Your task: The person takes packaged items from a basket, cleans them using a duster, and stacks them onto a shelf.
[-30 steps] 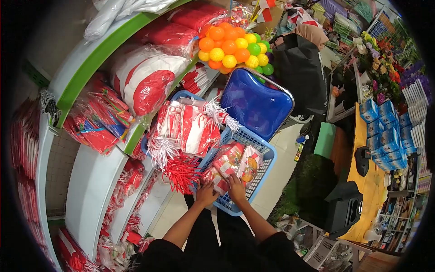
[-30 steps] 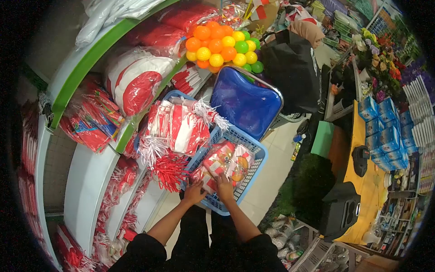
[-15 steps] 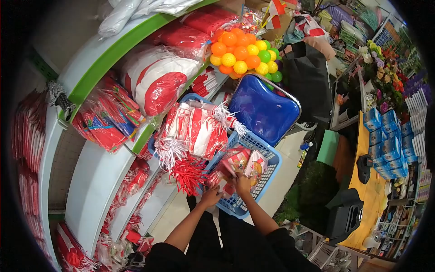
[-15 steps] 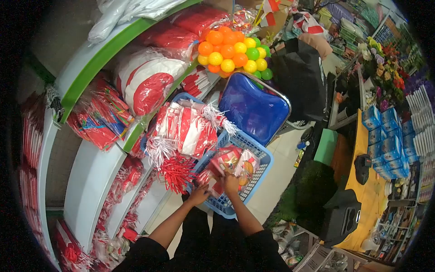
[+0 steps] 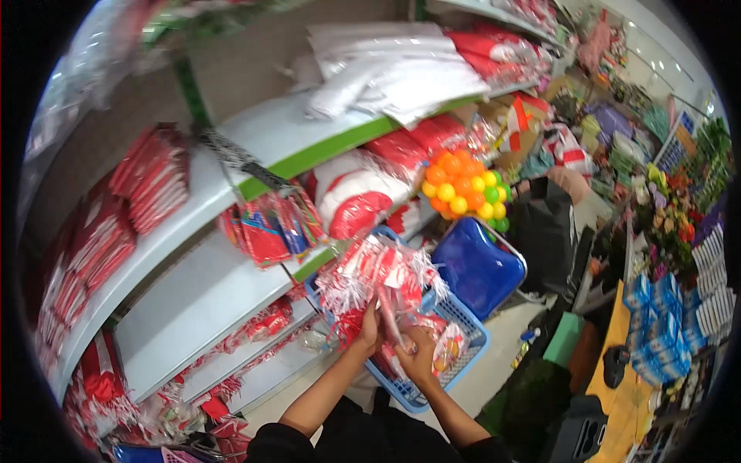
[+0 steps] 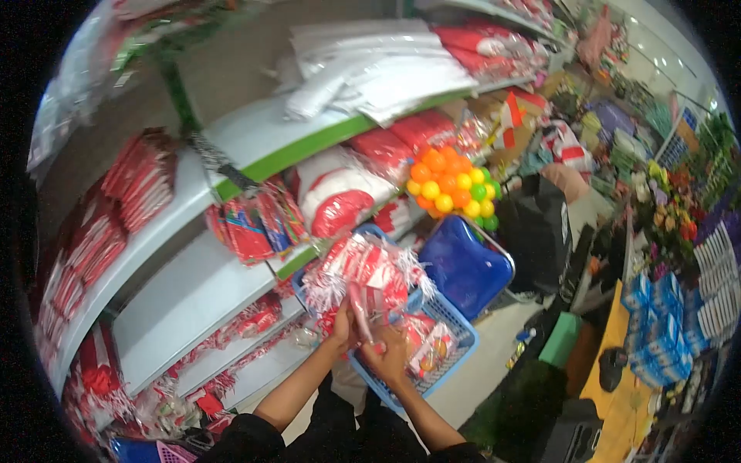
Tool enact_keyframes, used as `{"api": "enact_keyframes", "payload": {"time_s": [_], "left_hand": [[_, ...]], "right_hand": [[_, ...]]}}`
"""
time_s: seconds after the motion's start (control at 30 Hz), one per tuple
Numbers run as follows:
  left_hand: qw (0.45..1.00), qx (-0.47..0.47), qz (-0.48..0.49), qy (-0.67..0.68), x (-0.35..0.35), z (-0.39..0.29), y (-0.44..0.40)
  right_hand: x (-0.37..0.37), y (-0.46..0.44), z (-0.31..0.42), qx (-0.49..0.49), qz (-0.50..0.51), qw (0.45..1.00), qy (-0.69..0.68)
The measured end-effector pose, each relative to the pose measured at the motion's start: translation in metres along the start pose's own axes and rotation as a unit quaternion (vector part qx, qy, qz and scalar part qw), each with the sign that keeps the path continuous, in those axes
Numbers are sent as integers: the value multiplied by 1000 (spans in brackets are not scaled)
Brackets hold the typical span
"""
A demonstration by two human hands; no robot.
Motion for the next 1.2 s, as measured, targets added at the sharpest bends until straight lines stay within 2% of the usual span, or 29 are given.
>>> {"api": "enact_keyframes", "payload": {"time_s": [0.03,0.07,0.13,0.17,0.23,0.27,0.3,0.33,0.4,0.43,0.53,0.6,0.7,0.8,0.9,1.03,1.13,1.17,1.2], "left_hand": [[999,25,-7,18,1,-18,13],[993,82,42,79,-3,-32,17],[985,163,10,55,27,-90,82],[978,184,30,98,21,-104,94],[944,227,170,169,12,-136,127],[865,214,338,304,-5,-147,133],[901,235,256,261,-20,-161,147],[852,263,360,276,-20,-179,167],[886,297,256,247,-28,-209,203],[890,318,226,236,-36,-221,218],[881,373,187,224,-60,-252,253],[874,398,173,219,-75,-266,271],[867,423,155,212,-94,-280,295],[864,438,142,203,-111,-294,313],[860,443,149,203,-119,-306,328],[856,437,164,223,-129,-311,341],[854,450,152,214,-133,-311,348],[849,459,152,213,-134,-311,351],[845,465,154,215,-136,-309,354]], "right_hand": [[7,-7,17,-61,21,998,-11],[12,-14,36,-97,35,995,-9],[18,-28,84,-166,63,984,-8],[19,-34,109,-197,93,976,-7],[24,-48,148,-242,140,958,-66],[27,-56,167,-264,163,946,-94],[26,-65,189,-303,157,935,-94],[25,-76,206,-319,133,933,-100],[27,-99,238,-345,89,927,-115],[30,-115,251,-356,39,930,-81],[44,-173,292,-373,-63,925,25],[69,-219,297,-356,-108,914,162],[112,-278,272,-213,-19,935,282],[140,-303,251,-120,110,940,299],[139,-290,247,-123,59,963,234],[143,-256,235,-56,60,988,128],[145,-212,233,-159,25,979,-127],[164,-202,210,-247,-69,965,-50],[178,-189,194,-199,-37,976,-76]]}}
Point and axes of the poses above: each hand's wrist, its own y-axis away from the middle knuckle, its own x-axis out of the palm, z = x × y, the point moved 5 cm from there along -y, towards the middle knuckle, and after that the axes turned 5 degrees about z, right-handed, at the moved point
